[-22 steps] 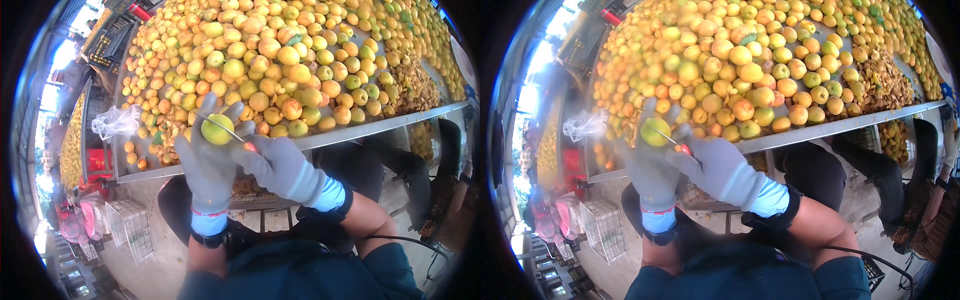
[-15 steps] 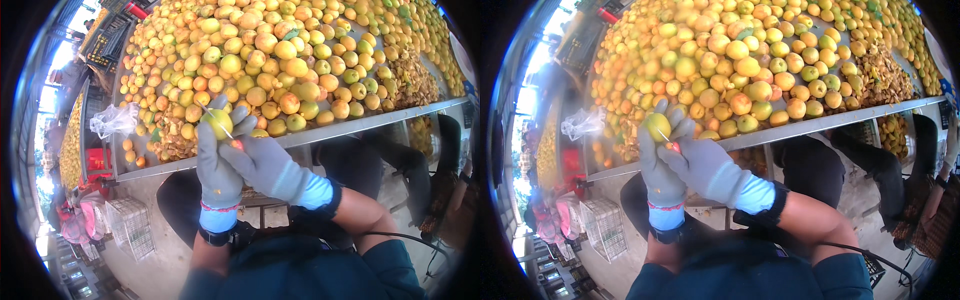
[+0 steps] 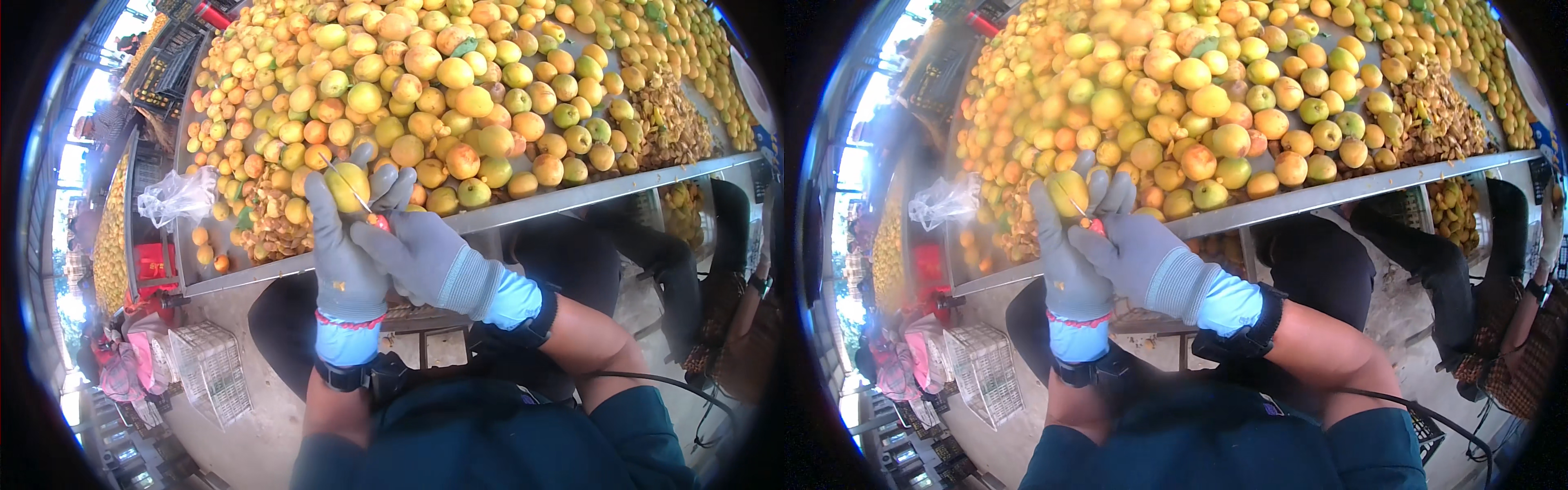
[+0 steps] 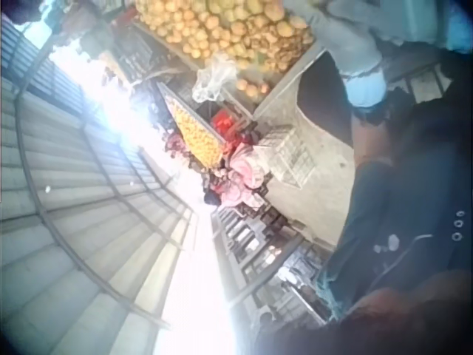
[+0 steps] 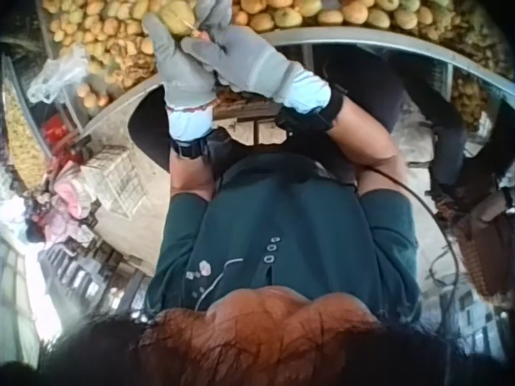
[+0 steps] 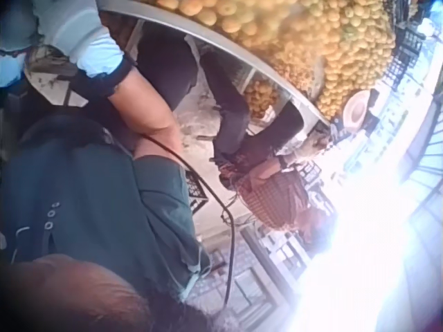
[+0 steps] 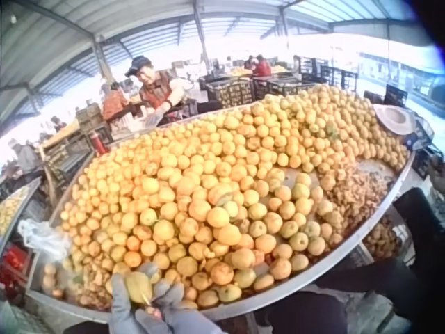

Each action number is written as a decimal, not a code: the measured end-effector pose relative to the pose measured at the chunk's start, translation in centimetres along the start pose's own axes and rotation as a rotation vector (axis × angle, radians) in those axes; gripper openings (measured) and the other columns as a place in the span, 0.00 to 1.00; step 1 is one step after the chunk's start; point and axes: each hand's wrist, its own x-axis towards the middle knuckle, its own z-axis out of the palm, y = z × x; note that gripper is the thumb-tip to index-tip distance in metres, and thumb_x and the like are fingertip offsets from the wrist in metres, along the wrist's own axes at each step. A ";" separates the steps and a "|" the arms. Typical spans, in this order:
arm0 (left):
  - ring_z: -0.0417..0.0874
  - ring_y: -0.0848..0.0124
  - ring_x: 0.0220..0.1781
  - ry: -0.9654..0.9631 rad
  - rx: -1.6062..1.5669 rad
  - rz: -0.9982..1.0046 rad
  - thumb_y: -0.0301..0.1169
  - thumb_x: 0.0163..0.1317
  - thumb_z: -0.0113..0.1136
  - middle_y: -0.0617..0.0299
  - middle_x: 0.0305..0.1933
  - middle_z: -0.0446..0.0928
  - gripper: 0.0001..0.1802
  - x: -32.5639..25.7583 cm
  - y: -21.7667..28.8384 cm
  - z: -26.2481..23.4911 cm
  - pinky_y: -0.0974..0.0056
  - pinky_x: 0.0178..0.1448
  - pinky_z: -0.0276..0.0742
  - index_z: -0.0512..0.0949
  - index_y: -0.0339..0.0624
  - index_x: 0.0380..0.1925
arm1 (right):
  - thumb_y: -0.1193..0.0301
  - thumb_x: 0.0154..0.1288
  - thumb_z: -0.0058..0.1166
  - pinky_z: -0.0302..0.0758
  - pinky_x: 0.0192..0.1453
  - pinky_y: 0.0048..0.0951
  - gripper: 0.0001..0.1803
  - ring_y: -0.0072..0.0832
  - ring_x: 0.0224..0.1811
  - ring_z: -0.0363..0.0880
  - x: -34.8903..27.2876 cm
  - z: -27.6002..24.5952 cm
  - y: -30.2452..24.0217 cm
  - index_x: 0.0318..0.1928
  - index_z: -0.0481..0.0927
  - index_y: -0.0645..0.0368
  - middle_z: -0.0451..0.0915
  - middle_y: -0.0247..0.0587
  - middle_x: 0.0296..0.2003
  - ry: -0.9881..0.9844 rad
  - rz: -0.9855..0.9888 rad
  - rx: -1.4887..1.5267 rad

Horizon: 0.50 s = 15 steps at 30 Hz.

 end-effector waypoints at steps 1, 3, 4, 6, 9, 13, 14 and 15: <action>0.79 0.51 0.56 -0.054 0.015 -0.016 0.55 0.72 0.40 0.47 0.57 0.74 0.35 0.1 0.4 -0.3 0.50 0.63 0.73 0.62 0.35 0.64 | 0.53 0.71 0.50 0.66 0.17 0.22 0.25 0.19 0.14 0.71 0.1 0.0 -0.1 0.29 0.76 0.65 0.73 0.33 0.16 0.019 -0.056 -0.031; 0.78 0.50 0.57 -0.160 0.046 -0.049 0.55 0.72 0.41 0.46 0.59 0.73 0.36 0.2 1.4 -1.2 0.50 0.64 0.72 0.61 0.35 0.66 | 0.53 0.70 0.50 0.68 0.19 0.23 0.25 0.19 0.15 0.72 -0.7 -1.5 -1.2 0.30 0.76 0.65 0.74 0.34 0.16 0.002 -0.035 -0.144; 0.79 0.52 0.55 -0.241 0.271 0.051 0.53 0.72 0.41 0.46 0.57 0.75 0.36 0.2 2.0 -1.8 0.51 0.64 0.73 0.60 0.34 0.67 | 0.53 0.70 0.51 0.70 0.22 0.25 0.25 0.19 0.18 0.74 -1.1 -1.7 -1.6 0.30 0.77 0.65 0.74 0.34 0.16 -0.005 -0.018 -0.178; 0.80 0.54 0.54 -0.321 0.341 0.097 0.51 0.72 0.41 0.47 0.54 0.77 0.34 0.3 2.7 -2.5 0.51 0.63 0.74 0.62 0.33 0.66 | 0.53 0.71 0.50 0.71 0.25 0.27 0.24 0.21 0.19 0.75 -1.3 -1.5 -1.6 0.31 0.77 0.65 0.74 0.36 0.16 -0.005 -0.091 -0.209; 0.82 0.56 0.51 -0.266 0.254 0.097 0.54 0.72 0.40 0.50 0.49 0.80 0.35 0.2 1.4 -2.6 0.52 0.59 0.76 0.63 0.33 0.65 | 0.55 0.72 0.50 0.73 0.28 0.31 0.23 0.28 0.21 0.77 -0.8 -0.3 0.5 0.32 0.78 0.66 0.75 0.41 0.17 0.092 -0.263 -0.325; 0.82 0.57 0.50 -0.117 0.020 0.009 0.59 0.72 0.37 0.51 0.47 0.79 0.39 0.2 0.4 -1.2 0.54 0.56 0.77 0.64 0.34 0.64 | 0.56 0.70 0.51 0.73 0.29 0.35 0.23 0.35 0.23 0.81 0.4 -0.2 1.2 0.31 0.77 0.67 0.77 0.46 0.18 0.142 -0.334 -0.425; 0.81 0.58 0.50 -0.095 0.088 -0.004 0.59 0.72 0.37 0.51 0.47 0.79 0.39 0.1 0.6 -0.9 0.55 0.57 0.77 0.64 0.34 0.64 | 0.56 0.70 0.51 0.73 0.29 0.35 0.23 0.37 0.23 0.81 0.1 -0.5 0.7 0.31 0.77 0.68 0.77 0.47 0.18 0.114 -0.207 -0.367; 0.81 0.58 0.51 -0.074 0.157 -0.017 0.59 0.72 0.37 0.51 0.48 0.79 0.39 0.1 0.6 -0.9 0.55 0.57 0.77 0.64 0.34 0.64 | 0.56 0.69 0.51 0.73 0.29 0.36 0.23 0.38 0.23 0.81 -0.2 -0.9 0.1 0.31 0.77 0.68 0.77 0.49 0.19 0.086 -0.080 -0.308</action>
